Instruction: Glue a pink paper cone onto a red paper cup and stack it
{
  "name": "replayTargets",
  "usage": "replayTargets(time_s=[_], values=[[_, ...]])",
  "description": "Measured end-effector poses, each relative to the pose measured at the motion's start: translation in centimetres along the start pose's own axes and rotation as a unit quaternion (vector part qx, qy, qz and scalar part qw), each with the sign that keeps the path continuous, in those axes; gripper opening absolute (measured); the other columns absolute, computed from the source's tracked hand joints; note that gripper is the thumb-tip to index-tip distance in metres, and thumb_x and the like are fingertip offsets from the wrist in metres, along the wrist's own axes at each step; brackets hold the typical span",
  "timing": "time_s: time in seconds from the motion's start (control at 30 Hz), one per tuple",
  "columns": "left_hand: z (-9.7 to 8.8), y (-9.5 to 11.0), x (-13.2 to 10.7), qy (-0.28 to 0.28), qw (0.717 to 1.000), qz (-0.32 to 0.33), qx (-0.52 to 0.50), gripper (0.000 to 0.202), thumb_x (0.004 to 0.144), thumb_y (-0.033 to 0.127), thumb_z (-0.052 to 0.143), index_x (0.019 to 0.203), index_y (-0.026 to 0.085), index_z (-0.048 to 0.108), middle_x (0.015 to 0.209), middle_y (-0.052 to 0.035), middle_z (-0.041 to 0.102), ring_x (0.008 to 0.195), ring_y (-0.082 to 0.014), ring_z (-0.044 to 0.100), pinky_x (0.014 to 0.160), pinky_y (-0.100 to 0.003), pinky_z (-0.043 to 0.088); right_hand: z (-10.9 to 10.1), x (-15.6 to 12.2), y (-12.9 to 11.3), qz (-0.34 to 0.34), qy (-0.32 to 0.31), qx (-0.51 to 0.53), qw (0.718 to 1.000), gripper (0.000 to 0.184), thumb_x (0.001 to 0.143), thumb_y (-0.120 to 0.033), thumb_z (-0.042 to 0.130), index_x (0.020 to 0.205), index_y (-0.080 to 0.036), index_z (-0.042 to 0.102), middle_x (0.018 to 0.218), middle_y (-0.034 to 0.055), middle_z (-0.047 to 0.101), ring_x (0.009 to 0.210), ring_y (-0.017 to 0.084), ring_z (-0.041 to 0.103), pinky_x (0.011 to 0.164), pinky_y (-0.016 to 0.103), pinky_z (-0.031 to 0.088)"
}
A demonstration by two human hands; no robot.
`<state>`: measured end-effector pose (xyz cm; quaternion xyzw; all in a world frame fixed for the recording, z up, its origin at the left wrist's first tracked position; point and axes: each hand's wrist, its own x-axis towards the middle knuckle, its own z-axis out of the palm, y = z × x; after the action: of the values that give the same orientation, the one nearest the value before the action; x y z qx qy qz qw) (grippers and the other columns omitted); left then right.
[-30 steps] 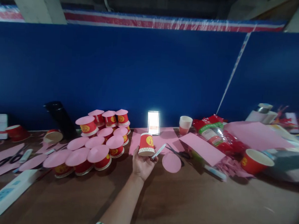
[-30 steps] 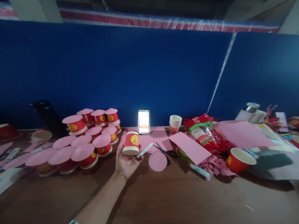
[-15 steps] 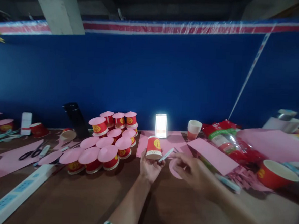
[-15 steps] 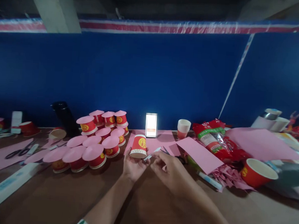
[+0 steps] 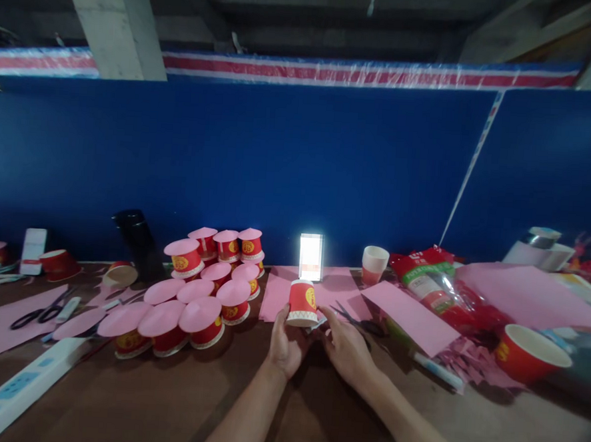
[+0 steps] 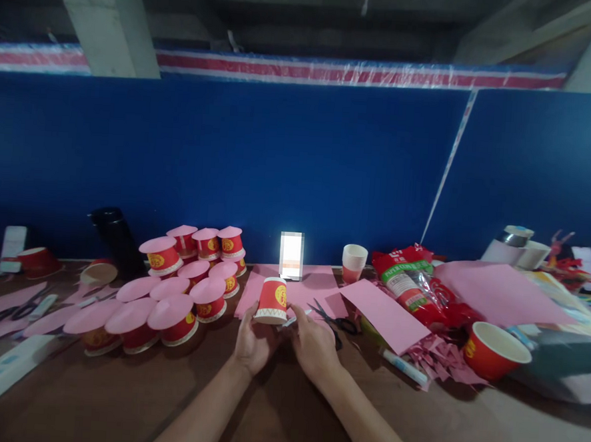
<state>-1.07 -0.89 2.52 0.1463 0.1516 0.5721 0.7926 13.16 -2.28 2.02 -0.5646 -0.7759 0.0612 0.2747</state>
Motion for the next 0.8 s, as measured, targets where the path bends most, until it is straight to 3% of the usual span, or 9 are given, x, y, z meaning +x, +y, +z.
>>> replayTargets(time_s=[0.13, 0.23, 0.33, 0.43, 0.57, 0.67, 0.8], values=[[0.0, -0.7, -0.1, -0.001, 1.0, -0.002, 0.024, 0.034, 0.08, 0.035, 0.055, 0.105, 0.012, 0.06, 0.081, -0.0073, 0.068, 0.069, -0.0172, 0.062, 0.059, -0.027, 0.047, 0.1, -0.1, 0.6, 0.0, -0.005, 0.029, 1.0, 0.047, 0.076, -0.012, 0.047, 0.123, -0.018, 0.046, 0.087, 0.0039, 0.067, 0.076, 0.018, 0.06, 0.067, 0.024, 0.04], [-0.1, -1.0, -0.2, 0.009, 1.0, -0.002, 0.029, 0.033, 0.081, 0.032, 0.055, 0.106, 0.013, 0.059, 0.079, -0.0066, 0.068, 0.068, -0.0171, 0.062, 0.062, -0.029, 0.048, 0.0, -0.1, 0.7, -0.017, -0.02, -0.007, 1.0, 0.032, 0.075, -0.012, 0.047, 0.104, -0.018, 0.059, 0.089, 0.0053, 0.066, 0.079, 0.018, 0.059, 0.068, 0.024, 0.038], [-0.1, -1.0, -0.3, 0.001, 1.0, -0.009, 0.024, 0.035, 0.082, 0.033, 0.053, 0.109, 0.012, 0.058, 0.079, -0.0073, 0.068, 0.069, -0.0179, 0.063, 0.064, -0.03, 0.049, 0.0, -0.2, 0.7, -0.03, -0.038, -0.058, 0.997, 0.023, 0.076, -0.014, 0.047, 0.092, -0.018, 0.062, 0.085, 0.0049, 0.067, 0.08, 0.018, 0.058, 0.07, 0.024, 0.038], [0.0, -0.7, -0.4, -0.017, 0.999, -0.029, 0.009, 0.037, 0.083, 0.035, 0.052, 0.112, 0.012, 0.056, 0.081, -0.0083, 0.069, 0.072, -0.0193, 0.064, 0.069, -0.033, 0.05, 0.0, -0.1, 1.0, -0.027, -0.027, -0.11, 0.993, 0.021, 0.08, -0.018, 0.048, 0.095, -0.02, 0.062, 0.085, 0.0048, 0.067, 0.079, 0.018, 0.06, 0.067, 0.022, 0.038], [0.0, 0.0, -0.4, -0.033, 0.999, -0.021, 0.01, 0.04, 0.083, 0.037, 0.05, 0.113, 0.011, 0.056, 0.083, -0.0102, 0.069, 0.078, -0.0229, 0.065, 0.077, -0.041, 0.05, 0.1, -0.2, 1.7, -0.013, 0.054, -0.135, 0.989, 0.023, 0.084, -0.018, 0.045, 0.101, -0.02, 0.062, 0.085, 0.0062, 0.067, 0.081, 0.017, 0.061, 0.067, 0.022, 0.041], [-0.2, 0.3, -0.3, -0.007, 1.0, 0.015, 0.026, 0.038, 0.082, 0.035, 0.052, 0.112, 0.011, 0.056, 0.079, -0.0088, 0.069, 0.076, -0.0224, 0.066, 0.078, -0.044, 0.051, 0.1, -0.4, 1.8, -0.015, 0.098, -0.1, 0.99, 0.027, 0.082, -0.015, 0.046, 0.105, -0.018, 0.059, 0.091, 0.0083, 0.067, 0.086, 0.019, 0.061, 0.073, 0.023, 0.043], [-0.3, 0.4, 0.2, 0.055, 0.995, 0.064, 0.051, 0.033, 0.08, 0.027, 0.058, 0.109, 0.013, 0.057, 0.075, -0.005, 0.069, 0.07, -0.0184, 0.065, 0.077, -0.038, 0.053, -0.9, 0.2, 1.0, -0.014, 0.122, -0.006, 0.992, 0.028, 0.08, -0.015, 0.046, 0.107, -0.016, 0.056, 0.093, 0.008, 0.066, 0.083, 0.02, 0.062, 0.071, 0.025, 0.046]])
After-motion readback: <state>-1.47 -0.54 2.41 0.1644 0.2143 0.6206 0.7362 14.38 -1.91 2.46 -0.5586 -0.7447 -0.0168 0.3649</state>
